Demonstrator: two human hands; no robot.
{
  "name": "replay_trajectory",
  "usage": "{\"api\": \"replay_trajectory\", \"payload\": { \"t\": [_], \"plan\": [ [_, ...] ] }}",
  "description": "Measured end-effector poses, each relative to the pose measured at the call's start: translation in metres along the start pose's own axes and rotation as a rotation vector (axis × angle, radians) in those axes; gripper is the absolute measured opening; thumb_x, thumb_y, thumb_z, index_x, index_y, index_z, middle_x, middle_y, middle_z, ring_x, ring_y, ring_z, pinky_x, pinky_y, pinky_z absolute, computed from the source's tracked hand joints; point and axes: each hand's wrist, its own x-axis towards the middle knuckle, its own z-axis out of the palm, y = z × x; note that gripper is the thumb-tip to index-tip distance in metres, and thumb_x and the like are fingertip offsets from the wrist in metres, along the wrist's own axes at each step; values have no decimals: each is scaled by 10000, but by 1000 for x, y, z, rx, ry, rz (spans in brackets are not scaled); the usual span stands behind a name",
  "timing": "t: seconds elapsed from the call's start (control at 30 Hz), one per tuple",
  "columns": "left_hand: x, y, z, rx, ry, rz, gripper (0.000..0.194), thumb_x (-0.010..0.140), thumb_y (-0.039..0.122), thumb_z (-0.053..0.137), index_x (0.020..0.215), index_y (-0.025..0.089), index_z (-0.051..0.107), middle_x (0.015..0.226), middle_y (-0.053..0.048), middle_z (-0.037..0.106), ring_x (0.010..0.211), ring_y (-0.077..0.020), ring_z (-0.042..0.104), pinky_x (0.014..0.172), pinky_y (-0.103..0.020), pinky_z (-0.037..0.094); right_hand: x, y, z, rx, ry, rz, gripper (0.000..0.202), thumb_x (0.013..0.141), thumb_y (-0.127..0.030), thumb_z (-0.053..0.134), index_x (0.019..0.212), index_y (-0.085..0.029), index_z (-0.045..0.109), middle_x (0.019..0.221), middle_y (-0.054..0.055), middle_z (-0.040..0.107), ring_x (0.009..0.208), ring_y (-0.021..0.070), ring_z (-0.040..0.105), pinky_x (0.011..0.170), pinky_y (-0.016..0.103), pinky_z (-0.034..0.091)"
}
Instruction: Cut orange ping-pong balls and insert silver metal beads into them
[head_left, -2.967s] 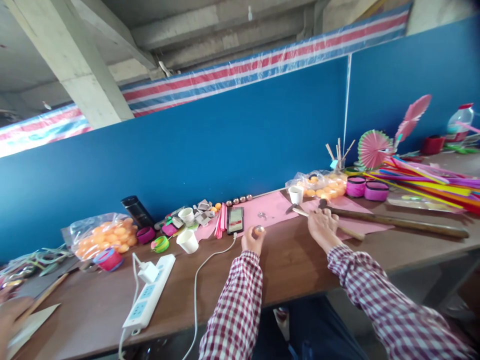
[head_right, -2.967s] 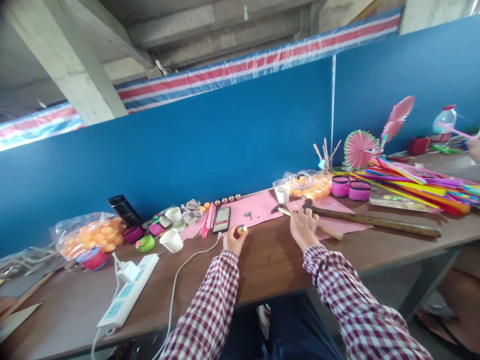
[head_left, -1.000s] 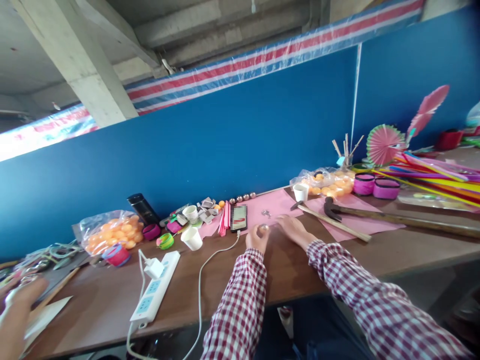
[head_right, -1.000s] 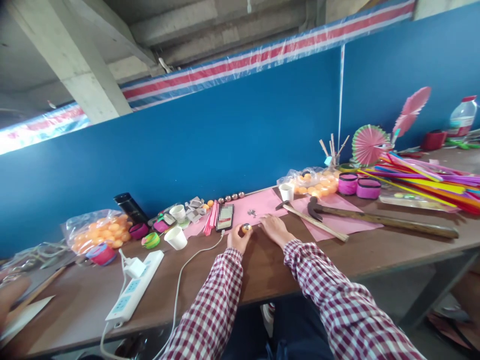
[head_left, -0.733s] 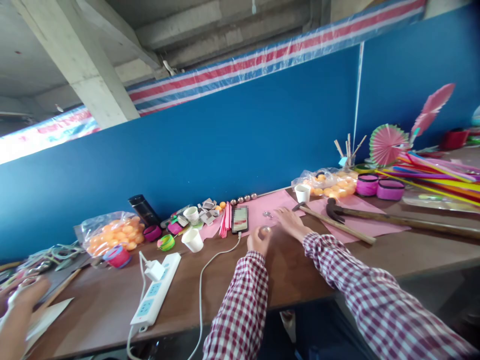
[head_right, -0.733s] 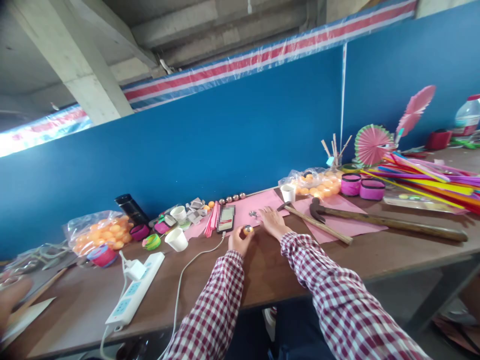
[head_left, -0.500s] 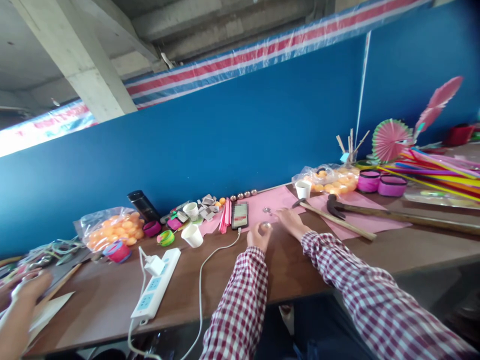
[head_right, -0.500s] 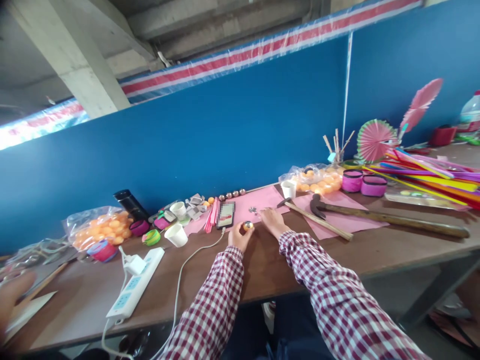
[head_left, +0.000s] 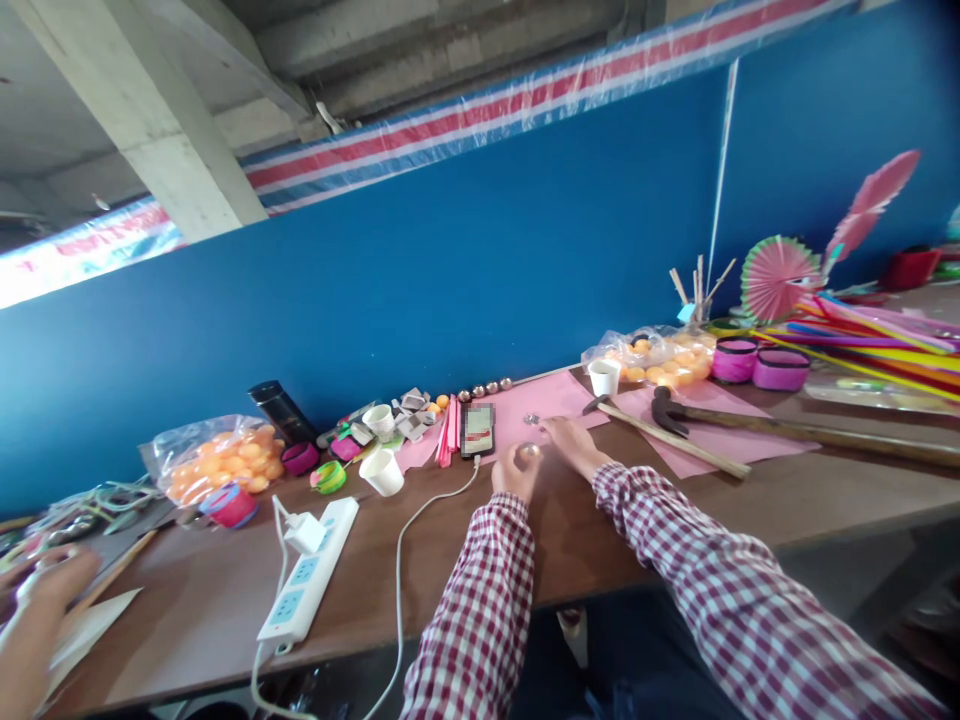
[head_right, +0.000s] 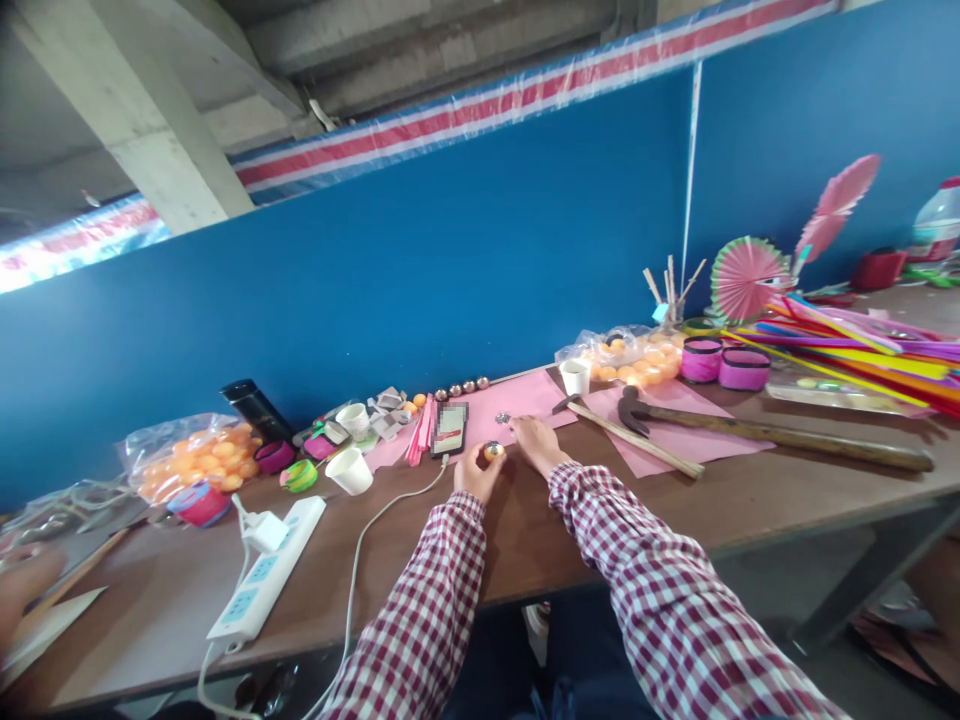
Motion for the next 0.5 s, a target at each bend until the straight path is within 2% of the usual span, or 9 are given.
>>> {"api": "replay_trajectory", "payload": {
  "t": [0.1, 0.23, 0.5],
  "plan": [
    [-1, 3, -1, -3, 1, -22, 289, 597, 268, 676, 870, 183, 635, 845, -43, 663, 795, -169, 603, 768, -296, 458, 1, 1, -1, 0, 10, 40, 272, 849, -184, 338, 948, -147, 588, 952, 109, 626, 833, 167, 572, 688, 238, 368],
    [0, 1, 0, 28, -4, -21, 294, 607, 283, 669, 882, 183, 633, 856, -48, 662, 813, -176, 601, 779, -305, 454, 0, 1, -1, 1, 56, 63, 242, 830, -202, 375, 948, -167, 584, 942, 94, 620, 849, 182, 553, 673, 243, 363],
    [3, -6, 3, 21, 18, -6, 336, 594, 298, 671, 904, 177, 622, 883, -58, 656, 804, -174, 600, 769, -306, 452, -7, 7, -1, 34, 141, 82, 293, 833, -215, 358, 1059, -191, 542, 982, 63, 613, 898, 166, 533, 748, 236, 349]
  ]
}}
